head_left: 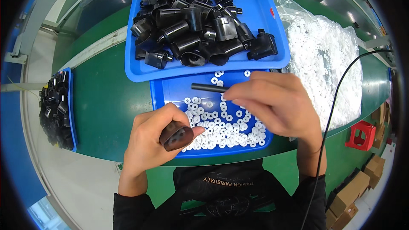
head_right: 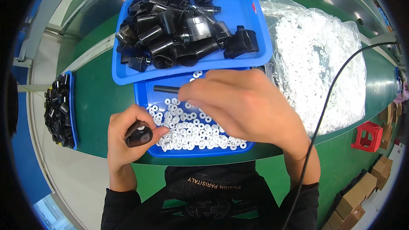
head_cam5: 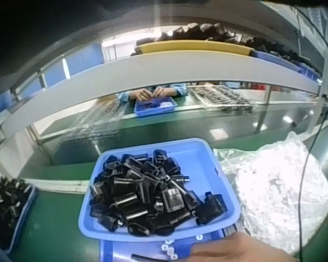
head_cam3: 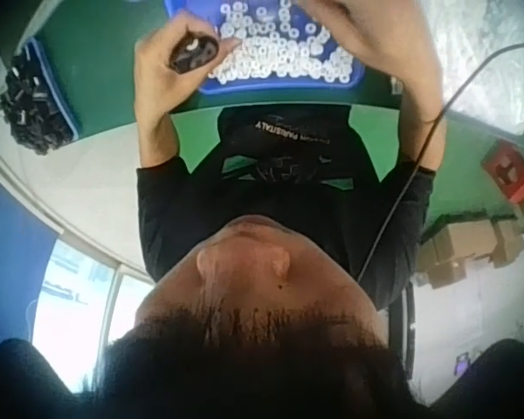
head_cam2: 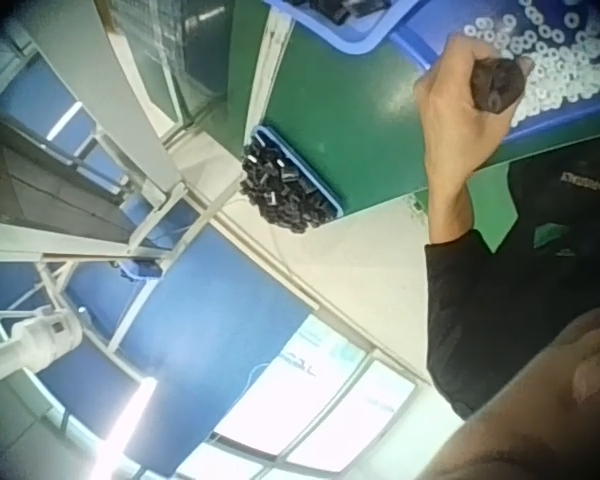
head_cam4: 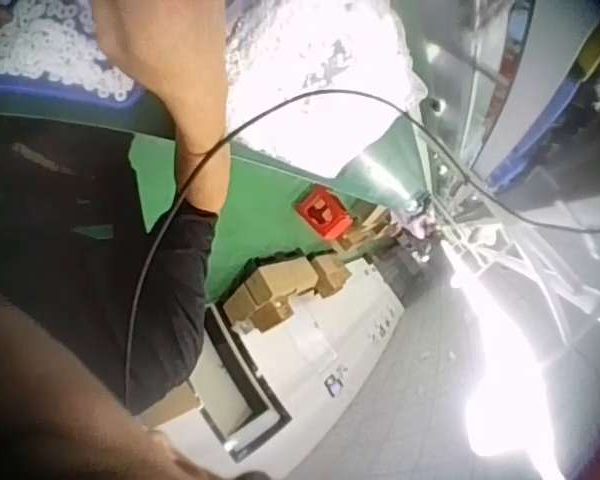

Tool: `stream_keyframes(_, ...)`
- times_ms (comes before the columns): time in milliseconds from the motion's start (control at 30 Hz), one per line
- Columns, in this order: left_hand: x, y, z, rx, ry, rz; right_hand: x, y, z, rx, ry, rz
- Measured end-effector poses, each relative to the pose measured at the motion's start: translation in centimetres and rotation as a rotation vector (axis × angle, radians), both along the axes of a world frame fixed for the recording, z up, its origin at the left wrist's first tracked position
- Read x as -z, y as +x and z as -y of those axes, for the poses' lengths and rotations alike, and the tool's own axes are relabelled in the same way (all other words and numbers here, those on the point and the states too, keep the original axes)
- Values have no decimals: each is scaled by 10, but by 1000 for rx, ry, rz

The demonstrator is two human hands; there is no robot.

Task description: The person assembles small white plastic pins into black plastic housings by hand at a factory workbench.

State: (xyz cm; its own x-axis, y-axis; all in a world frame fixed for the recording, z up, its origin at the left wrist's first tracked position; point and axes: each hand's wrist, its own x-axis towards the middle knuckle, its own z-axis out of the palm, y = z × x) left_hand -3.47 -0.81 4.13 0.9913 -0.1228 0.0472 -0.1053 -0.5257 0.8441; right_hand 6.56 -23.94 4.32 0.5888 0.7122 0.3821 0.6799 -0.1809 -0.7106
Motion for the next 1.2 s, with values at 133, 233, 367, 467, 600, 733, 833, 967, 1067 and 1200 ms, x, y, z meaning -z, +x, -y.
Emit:
stream_keyframes(133, -11, 5, 8, -31, 102, -5, 26, 4, 1, -29, -122, 222)
stream_keyframes(233, -19, 17, 12, 20, 170, 42, 44, -2, 4, 22, -182, 394)
stream_keyframes(367, -36, 42, 12, 48, 184, 29, 49, -13, 3, -100, -326, 365)
stream_keyframes(467, -54, 74, 18, 65, 97, 41, 67, -27, -6, -62, -266, 398)
stream_keyframes(600, -71, 171, 60, 314, 375, 409, 80, -36, -8, -39, -267, 296)
stream_keyframes(733, -69, 269, 109, 267, 305, 139, 81, -36, -8, -38, -259, 404)
stream_keyframes(833, -43, 340, 146, 329, 511, 261, 87, -36, -13, -34, -200, 413)
stream_keyframes(967, -5, 392, 184, 447, 732, 284, 88, -40, -17, -68, -186, 445)
stream_keyframes(1067, 21, 404, 210, 584, 907, 231, 94, -43, -17, -50, -186, 452)
stream_keyframes(1200, 50, 407, 203, 627, 938, 108, 95, -44, -26, -83, -207, 357)
